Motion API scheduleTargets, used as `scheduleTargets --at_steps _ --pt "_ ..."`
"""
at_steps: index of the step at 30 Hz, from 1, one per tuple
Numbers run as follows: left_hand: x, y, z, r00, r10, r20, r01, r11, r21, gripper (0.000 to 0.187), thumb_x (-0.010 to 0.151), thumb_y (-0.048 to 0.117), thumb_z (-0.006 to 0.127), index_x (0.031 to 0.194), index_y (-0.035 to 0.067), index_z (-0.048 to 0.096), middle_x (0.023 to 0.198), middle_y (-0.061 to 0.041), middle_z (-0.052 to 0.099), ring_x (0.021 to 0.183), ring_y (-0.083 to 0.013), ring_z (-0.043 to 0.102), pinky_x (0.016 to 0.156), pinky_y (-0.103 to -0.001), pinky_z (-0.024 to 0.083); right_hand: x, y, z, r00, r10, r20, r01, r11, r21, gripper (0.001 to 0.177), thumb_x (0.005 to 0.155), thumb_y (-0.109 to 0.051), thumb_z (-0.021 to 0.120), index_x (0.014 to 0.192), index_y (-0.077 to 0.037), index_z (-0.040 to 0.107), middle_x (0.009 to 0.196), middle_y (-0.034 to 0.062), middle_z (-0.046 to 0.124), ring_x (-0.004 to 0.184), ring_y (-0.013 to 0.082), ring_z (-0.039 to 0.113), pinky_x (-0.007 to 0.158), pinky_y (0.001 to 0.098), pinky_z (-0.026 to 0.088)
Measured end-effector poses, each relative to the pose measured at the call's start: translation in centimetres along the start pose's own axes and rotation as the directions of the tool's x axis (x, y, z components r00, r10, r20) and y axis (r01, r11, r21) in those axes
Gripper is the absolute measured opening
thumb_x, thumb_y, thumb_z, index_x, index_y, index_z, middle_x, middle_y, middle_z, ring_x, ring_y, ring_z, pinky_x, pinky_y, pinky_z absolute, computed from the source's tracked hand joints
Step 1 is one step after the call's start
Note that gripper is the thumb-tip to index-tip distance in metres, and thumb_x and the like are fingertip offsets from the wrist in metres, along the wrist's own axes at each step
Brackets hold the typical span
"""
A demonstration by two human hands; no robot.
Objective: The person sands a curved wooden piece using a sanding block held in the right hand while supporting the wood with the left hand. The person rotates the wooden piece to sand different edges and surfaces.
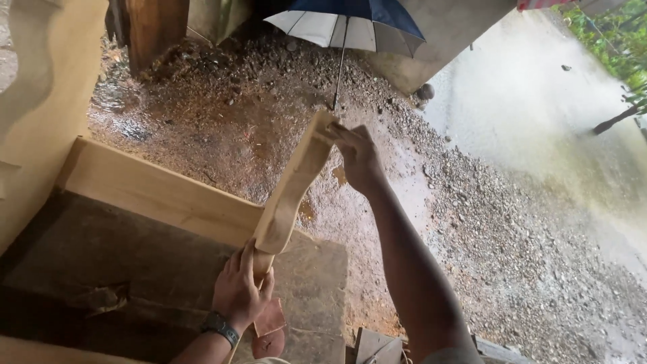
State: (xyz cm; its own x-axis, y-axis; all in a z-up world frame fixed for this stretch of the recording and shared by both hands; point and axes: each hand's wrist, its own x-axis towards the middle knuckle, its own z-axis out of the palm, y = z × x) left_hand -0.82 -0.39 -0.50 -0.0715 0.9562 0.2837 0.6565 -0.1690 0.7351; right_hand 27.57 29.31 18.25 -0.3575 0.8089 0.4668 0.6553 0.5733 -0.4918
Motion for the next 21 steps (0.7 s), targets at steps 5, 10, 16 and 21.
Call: scheduleTargets --at_steps 5,10,16,21 --pt "0.1 -0.1 0.1 1.000 0.013 0.003 -0.013 1.000 0.007 0.083 0.101 0.037 0.079 0.173 0.003 0.057 0.152 -0.023 0.076 0.126 -0.0451 0.080 0.095 -0.059 0.071 1.1 -1.1 -0.3 0.999 -0.047 -0.024 0.041 0.977 -0.211 0.032 0.129 -0.021 0.071 0.157 -0.029 0.082 0.123 0.0031 0.067 0.088 0.0145 0.063 0.062 0.0233 0.069" --pt "0.0 0.3 -0.3 0.999 0.041 -0.024 -0.040 0.999 0.021 0.082 0.102 0.037 0.080 0.172 0.000 0.059 0.148 -0.024 0.078 0.126 -0.0438 0.080 0.098 -0.058 0.070 -0.1 -2.6 -0.8 0.998 0.023 0.054 -0.019 0.997 -0.072 0.033 0.130 -0.012 0.064 0.160 -0.011 0.079 0.124 0.0065 0.062 0.104 0.0215 0.066 0.083 0.0318 0.073" --pt "0.3 0.5 -0.3 1.000 0.017 -0.010 -0.016 1.000 0.022 0.082 0.102 0.038 0.080 0.173 0.003 0.059 0.147 -0.023 0.077 0.118 -0.0453 0.080 0.089 -0.059 0.071 1.1 -2.2 -0.4 0.997 -0.079 -0.020 0.073 0.977 -0.199 0.024 0.127 -0.005 0.070 0.144 -0.010 0.086 0.121 0.0090 0.070 0.097 0.0231 0.074 0.076 0.0306 0.077" --pt "0.6 0.4 -0.3 1.000 -0.028 -0.008 0.028 0.999 0.023 0.082 0.102 0.040 0.079 0.174 0.006 0.060 0.145 -0.021 0.077 0.116 -0.0470 0.079 0.086 -0.063 0.071 0.1 -4.1 -1.1 0.994 0.072 0.083 -0.071 0.997 -0.011 0.044 0.126 0.003 0.059 0.168 -0.003 0.072 0.128 0.0137 0.063 0.108 0.0259 0.069 0.096 0.0357 0.081"
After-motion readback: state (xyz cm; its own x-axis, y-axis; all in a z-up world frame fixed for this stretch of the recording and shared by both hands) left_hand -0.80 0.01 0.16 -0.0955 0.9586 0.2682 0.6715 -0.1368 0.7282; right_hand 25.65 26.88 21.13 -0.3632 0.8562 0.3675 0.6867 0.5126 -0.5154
